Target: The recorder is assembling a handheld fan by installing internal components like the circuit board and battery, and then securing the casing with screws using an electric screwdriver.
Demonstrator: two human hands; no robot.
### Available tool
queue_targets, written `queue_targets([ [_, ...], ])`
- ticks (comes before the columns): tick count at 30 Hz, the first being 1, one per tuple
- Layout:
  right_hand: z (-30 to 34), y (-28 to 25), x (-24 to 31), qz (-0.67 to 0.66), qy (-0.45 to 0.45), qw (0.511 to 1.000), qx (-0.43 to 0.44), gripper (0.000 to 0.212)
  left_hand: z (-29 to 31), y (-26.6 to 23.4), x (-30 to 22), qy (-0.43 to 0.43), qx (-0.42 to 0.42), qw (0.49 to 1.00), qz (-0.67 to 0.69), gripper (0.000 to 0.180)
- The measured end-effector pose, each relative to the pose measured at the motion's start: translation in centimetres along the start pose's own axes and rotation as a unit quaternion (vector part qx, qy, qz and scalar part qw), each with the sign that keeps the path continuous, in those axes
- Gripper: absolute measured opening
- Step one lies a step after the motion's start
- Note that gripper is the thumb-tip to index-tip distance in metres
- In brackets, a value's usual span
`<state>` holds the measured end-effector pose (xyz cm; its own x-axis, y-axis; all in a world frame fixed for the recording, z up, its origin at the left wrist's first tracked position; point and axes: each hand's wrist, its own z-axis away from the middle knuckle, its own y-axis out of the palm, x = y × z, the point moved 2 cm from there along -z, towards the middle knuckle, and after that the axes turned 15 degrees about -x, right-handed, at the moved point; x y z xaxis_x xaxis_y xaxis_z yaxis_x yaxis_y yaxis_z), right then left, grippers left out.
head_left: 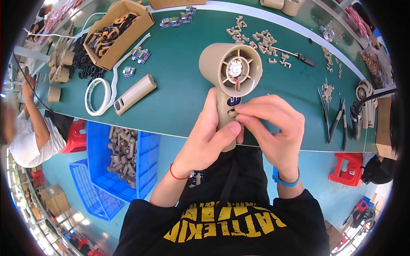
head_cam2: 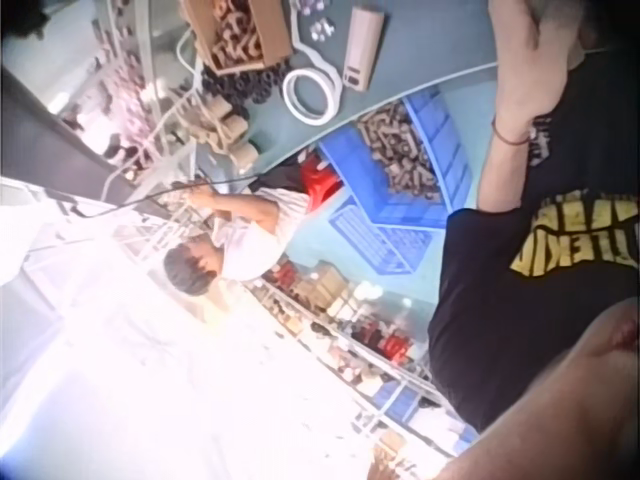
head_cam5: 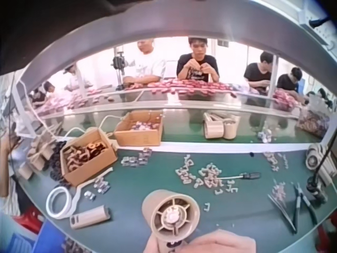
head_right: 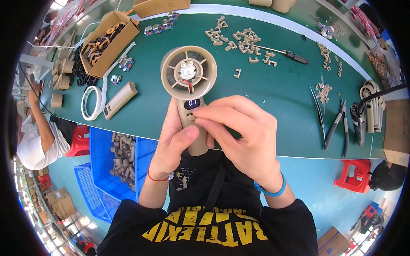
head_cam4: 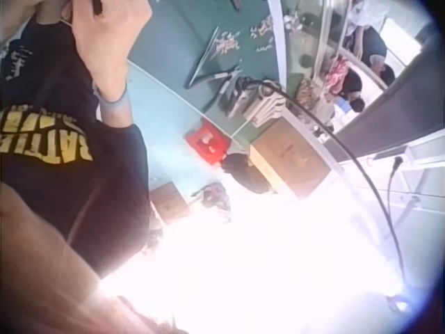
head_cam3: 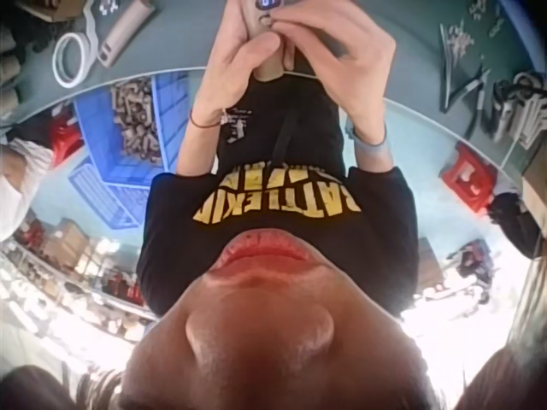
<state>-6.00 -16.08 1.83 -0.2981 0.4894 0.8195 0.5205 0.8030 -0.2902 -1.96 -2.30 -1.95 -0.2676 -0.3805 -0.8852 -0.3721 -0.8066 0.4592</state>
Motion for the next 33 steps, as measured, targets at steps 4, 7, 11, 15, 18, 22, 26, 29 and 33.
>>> queue_targets([
  [4, 0.2, 0.3, -1.4, -0.021, -0.072, 0.997, -0.015, 0.019, -0.1, 0.1, 0.0, 0.020, 0.002, 1.000, -0.007, 0.042],
  [7, 0.5, 0.7, -1.9, -0.169, 0.082, 0.982, -0.005, 0.016, -0.1, 0.0, 0.2, 0.025, -0.003, 0.999, -0.021, 0.042],
  [11, 0.6, 0.7, -2.3, -0.310, 0.270, 0.911, 0.027, 0.012, 0.1, 0.1, 0.0, 0.035, -0.011, 0.998, -0.051, 0.042],
  [15, 0.7, 0.7, -2.3, -0.333, 0.301, 0.893, 0.026, 0.012, 0.2, 0.1, -0.1, 0.028, -0.022, 0.997, -0.064, 0.044],
  [18, 0.8, 0.7, -2.3, -0.330, 0.290, 0.898, 0.032, 0.012, 0.3, 0.2, -0.1, 0.016, -0.033, 0.998, -0.057, 0.045],
  [22, 1.0, 1.0, -2.0, -0.331, 0.289, 0.898, 0.029, 0.013, 0.4, -0.1, 0.0, 0.025, -0.028, 0.997, -0.065, 0.047],
  [26, 1.1, 1.1, -1.9, -0.315, 0.287, 0.904, 0.027, 0.013, 0.3, 0.0, -0.1, 0.019, -0.046, 0.997, -0.061, 0.050],
  [29, 1.1, 1.3, -2.2, -0.308, 0.266, 0.913, 0.030, 0.014, 0.4, 0.1, -0.2, 0.018, -0.055, 0.997, -0.058, 0.051],
  [33, 0.9, 1.1, -1.9, -0.334, 0.293, 0.896, 0.024, 0.014, 0.3, 0.2, 0.0, -0.002, -0.064, 0.998, -0.029, 0.053],
])
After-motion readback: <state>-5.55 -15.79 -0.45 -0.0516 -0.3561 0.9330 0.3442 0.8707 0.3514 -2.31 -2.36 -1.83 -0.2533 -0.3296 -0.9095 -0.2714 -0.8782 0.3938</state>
